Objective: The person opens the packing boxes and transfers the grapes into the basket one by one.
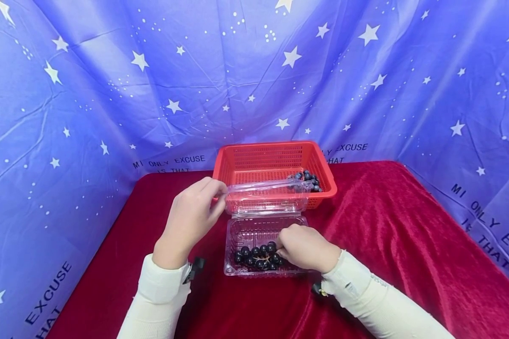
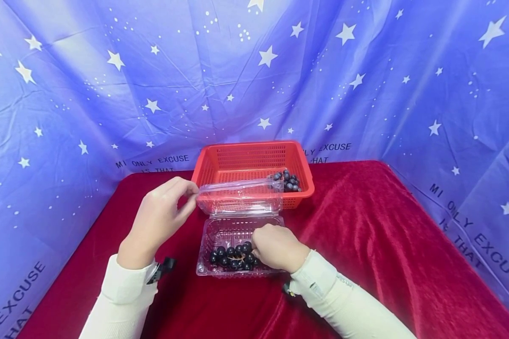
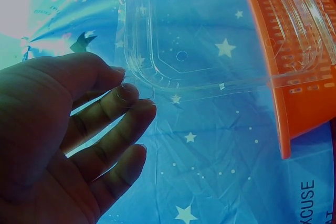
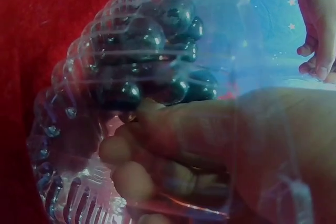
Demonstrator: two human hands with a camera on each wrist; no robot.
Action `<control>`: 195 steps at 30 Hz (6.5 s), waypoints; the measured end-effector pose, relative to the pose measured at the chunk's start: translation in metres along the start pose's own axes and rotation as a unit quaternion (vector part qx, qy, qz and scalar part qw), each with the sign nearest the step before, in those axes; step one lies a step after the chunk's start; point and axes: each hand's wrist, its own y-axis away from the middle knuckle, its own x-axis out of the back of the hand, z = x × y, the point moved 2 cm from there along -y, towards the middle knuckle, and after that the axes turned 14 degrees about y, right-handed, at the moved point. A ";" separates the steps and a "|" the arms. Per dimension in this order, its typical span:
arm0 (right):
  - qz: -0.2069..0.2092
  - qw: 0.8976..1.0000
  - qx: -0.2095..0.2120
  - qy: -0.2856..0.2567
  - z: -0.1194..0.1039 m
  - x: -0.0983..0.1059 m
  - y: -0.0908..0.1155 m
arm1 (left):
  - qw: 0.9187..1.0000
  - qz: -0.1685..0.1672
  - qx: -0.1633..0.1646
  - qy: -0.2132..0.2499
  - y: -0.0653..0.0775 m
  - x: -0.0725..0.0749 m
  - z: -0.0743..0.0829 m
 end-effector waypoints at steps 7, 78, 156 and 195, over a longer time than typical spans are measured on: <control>-0.013 1.000 -0.001 0.001 0.000 -0.004 -0.001 | 1.000 -0.001 0.000 -0.001 0.000 0.000 0.001; 0.083 0.991 0.043 -0.098 0.011 0.044 0.006 | 0.998 0.053 0.019 -0.037 -0.001 0.000 0.002; 0.151 0.973 -0.115 -0.129 0.068 0.100 0.039 | 0.994 0.024 0.103 -0.039 0.004 -0.003 0.003; 0.250 0.899 -0.313 -0.178 0.107 0.116 0.063 | 0.991 0.003 0.129 -0.035 0.005 -0.005 0.003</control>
